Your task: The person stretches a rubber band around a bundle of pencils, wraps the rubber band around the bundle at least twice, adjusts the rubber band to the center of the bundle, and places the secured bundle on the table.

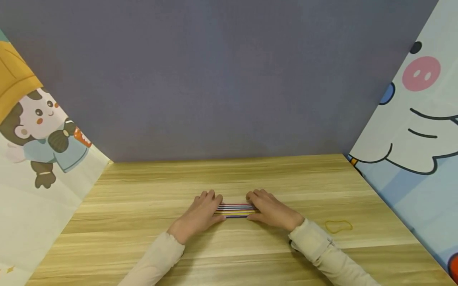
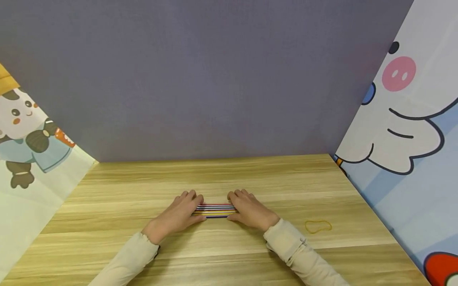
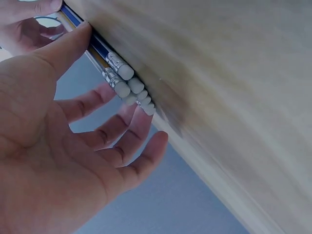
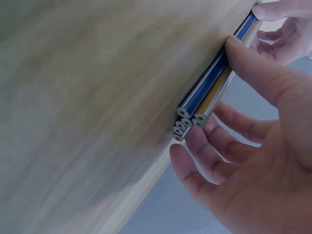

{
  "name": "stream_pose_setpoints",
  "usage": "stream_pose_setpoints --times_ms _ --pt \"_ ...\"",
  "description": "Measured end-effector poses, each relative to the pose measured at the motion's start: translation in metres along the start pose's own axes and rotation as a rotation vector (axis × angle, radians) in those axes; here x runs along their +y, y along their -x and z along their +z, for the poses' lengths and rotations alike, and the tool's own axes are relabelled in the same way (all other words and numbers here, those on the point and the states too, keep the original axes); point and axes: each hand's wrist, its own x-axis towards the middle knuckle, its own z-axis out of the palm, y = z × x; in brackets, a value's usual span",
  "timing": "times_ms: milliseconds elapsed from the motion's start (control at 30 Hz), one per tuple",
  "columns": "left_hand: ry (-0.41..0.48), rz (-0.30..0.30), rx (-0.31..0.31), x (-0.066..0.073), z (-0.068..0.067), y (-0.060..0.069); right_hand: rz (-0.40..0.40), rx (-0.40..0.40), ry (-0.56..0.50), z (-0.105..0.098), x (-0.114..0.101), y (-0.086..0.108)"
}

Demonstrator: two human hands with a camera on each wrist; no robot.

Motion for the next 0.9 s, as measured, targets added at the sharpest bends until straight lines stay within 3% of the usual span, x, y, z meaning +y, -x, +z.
stream_pose_setpoints --times_ms 167,533,900 --pt "-0.003 0.003 -0.013 0.0002 -0.0012 -0.0016 -0.003 -0.021 -0.016 -0.0013 -0.0001 -0.0029" --pt "0.054 -0.003 -0.112 0.004 -0.0069 -0.0061 0.022 -0.091 -0.067 -0.0037 0.0005 -0.0054" --pt "0.138 0.024 -0.131 0.0067 -0.01 -0.0071 0.011 -0.097 -0.084 -0.0036 -0.002 -0.0054"
